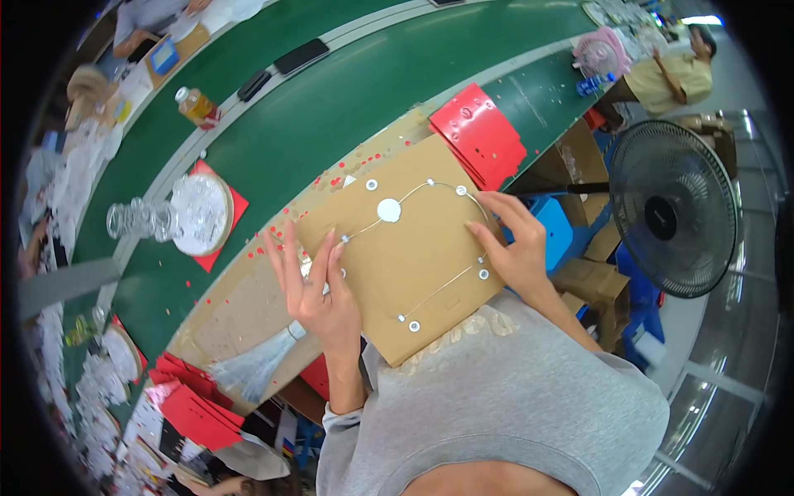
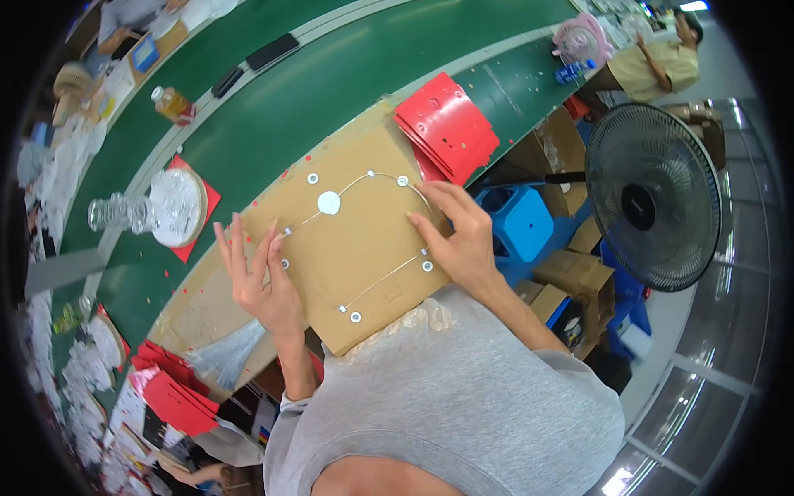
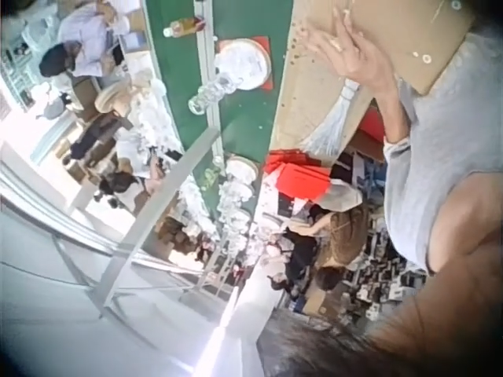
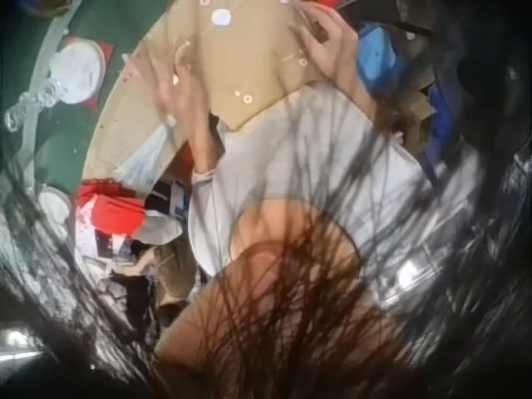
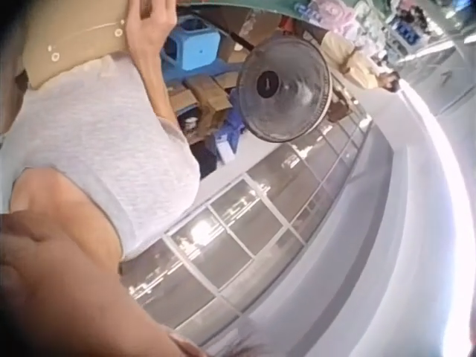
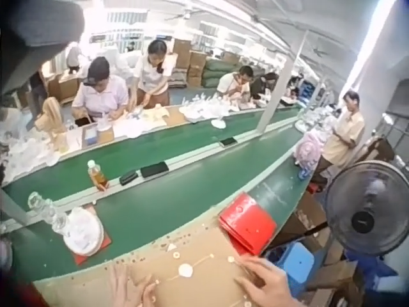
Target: Assembling electrical wiring and components onto a cardboard template for light fixtures.
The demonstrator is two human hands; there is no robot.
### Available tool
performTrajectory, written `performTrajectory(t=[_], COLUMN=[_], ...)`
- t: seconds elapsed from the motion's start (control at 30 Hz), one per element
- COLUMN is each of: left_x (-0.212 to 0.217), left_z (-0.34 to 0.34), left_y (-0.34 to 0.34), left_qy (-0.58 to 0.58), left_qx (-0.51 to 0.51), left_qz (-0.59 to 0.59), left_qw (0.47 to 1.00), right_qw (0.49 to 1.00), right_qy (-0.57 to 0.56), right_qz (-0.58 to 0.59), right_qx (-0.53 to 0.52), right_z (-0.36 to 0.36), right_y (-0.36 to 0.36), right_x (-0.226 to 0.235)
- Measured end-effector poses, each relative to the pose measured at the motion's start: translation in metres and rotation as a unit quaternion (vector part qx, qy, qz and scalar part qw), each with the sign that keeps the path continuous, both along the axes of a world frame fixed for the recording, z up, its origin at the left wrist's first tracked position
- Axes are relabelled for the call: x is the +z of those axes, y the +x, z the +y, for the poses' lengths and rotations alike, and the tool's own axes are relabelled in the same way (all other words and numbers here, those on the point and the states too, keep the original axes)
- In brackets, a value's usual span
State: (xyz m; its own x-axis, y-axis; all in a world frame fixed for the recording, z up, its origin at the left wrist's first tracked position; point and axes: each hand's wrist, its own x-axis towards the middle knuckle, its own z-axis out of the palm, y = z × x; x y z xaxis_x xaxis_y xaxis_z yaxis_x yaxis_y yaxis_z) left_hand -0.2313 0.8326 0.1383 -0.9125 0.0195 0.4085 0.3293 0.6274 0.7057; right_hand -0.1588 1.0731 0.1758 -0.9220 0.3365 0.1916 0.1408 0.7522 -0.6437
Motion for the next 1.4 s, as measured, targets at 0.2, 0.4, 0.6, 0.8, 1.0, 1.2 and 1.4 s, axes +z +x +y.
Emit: performTrajectory(t=[0.2, 0.4, 0.6, 0.8, 1.0, 1.2, 1.4], left_x=[-0.003, -0.007, -0.010, -0.013, 0.005, 0.009, 0.004], left_z=[-0.001, -0.002, 0.008, 0.013, 0.024, 0.028, 0.035], left_y=[-0.007, -0.013, -0.008, 0.001, -0.015, -0.023, -0.016], left_qy=[0.102, 0.076, 0.084, 0.078, 0.071, 0.008, -0.008], left_qx=[-0.037, -0.098, -0.117, -0.093, -0.123, -0.143, -0.118], left_qz=[-0.072, -0.023, 0.031, 0.092, 0.001, -0.008, 0.046], left_qw=[0.992, 0.992, 0.989, 0.988, 0.990, 0.990, 0.992], right_qw=[0.996, 0.990, 0.990, 0.997, 0.974, 0.956, 0.958], right_qy=[-0.070, -0.134, -0.141, -0.010, -0.220, -0.284, -0.271], right_qz=[-0.008, 0.002, -0.028, -0.030, -0.043, -0.070, -0.068], right_qx=[-0.050, -0.046, 0.009, 0.064, 0.006, 0.036, 0.069], right_z=[0.006, 0.010, 0.019, 0.023, 0.040, 0.048, 0.054], right_y=[0.014, 0.022, 0.019, 0.011, 0.034, 0.049, 0.043], right_x=[-0.006, -0.012, -0.010, -0.005, -0.016, -0.021, -0.022])
